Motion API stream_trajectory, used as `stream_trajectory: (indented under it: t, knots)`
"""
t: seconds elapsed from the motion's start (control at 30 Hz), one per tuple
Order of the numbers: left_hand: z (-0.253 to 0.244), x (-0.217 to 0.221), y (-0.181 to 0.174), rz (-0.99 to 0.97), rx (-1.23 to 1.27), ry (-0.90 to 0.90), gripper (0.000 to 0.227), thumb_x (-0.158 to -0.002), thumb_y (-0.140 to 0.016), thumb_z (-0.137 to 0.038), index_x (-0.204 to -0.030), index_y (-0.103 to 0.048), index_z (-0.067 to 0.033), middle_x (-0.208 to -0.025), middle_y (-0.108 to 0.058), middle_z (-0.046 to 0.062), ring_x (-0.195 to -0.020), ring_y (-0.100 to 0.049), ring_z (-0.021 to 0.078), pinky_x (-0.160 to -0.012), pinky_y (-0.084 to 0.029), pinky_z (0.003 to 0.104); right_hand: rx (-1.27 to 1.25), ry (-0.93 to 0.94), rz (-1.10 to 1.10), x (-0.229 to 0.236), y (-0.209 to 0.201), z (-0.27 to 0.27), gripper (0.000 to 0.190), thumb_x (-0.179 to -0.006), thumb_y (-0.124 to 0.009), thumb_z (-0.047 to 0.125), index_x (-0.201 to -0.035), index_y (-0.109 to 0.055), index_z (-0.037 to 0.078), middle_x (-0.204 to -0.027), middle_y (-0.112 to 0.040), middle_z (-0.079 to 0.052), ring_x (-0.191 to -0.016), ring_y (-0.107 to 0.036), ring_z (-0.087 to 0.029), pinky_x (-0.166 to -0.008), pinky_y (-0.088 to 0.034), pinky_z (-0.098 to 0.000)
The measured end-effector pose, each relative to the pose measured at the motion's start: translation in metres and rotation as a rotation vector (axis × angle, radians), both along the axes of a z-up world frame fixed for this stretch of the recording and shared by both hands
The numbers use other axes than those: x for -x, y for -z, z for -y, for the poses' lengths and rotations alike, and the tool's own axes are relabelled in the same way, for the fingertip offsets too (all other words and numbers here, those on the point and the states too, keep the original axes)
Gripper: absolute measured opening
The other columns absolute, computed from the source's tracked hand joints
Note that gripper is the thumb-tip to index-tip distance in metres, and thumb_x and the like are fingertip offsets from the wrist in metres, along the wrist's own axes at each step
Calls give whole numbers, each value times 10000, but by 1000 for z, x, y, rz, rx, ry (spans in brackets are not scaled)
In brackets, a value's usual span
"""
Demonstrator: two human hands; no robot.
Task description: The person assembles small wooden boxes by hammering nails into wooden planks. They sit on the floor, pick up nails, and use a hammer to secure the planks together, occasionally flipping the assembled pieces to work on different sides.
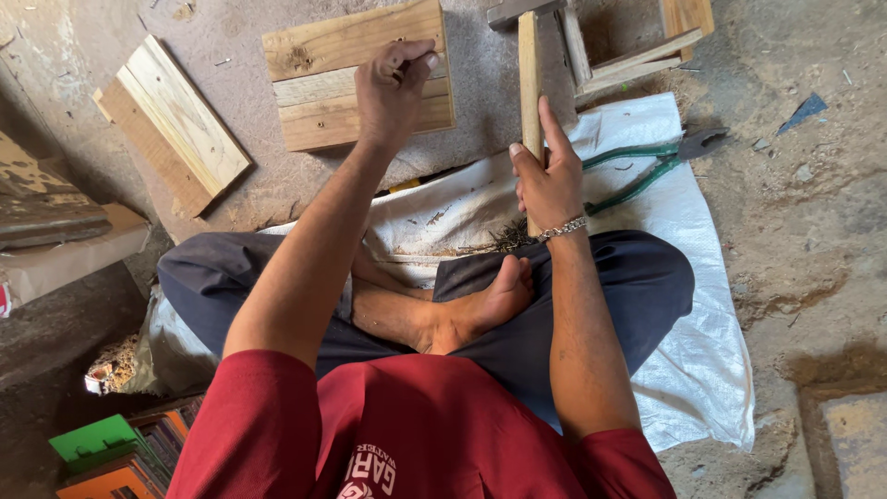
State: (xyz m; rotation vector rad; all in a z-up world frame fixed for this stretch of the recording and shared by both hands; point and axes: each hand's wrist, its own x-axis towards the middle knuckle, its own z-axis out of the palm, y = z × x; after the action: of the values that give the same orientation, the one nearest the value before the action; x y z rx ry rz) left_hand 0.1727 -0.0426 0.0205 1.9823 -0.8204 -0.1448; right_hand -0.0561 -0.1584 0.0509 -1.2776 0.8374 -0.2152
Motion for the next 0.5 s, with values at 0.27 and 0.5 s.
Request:
stream_trajectory:
  t: [0.27,0.5]
  knots:
    - [2,3,6,49,15,20,74,-987,-745,-113,-1047,-781,-137,-949,-781,-15,-804,-713,80,-702,-600,250,-9,5,-27,-2,-3,0,678,-1026,-615,86,-1637,-343,197,-763,-567,25,-506,-479,-17,-401,-429,-209]
    - [3,4,3,162,-13,15,57,-982,-740,-127,-1021,-777,-148,-979,-778,-26,-897,-731,112,-775,-606,286,-19,-6,-5,-1,0,0,691,-1036,-607,72,-1648,-309,193,-772,-574,19,-505,-478,-13,-400,-424,-202]
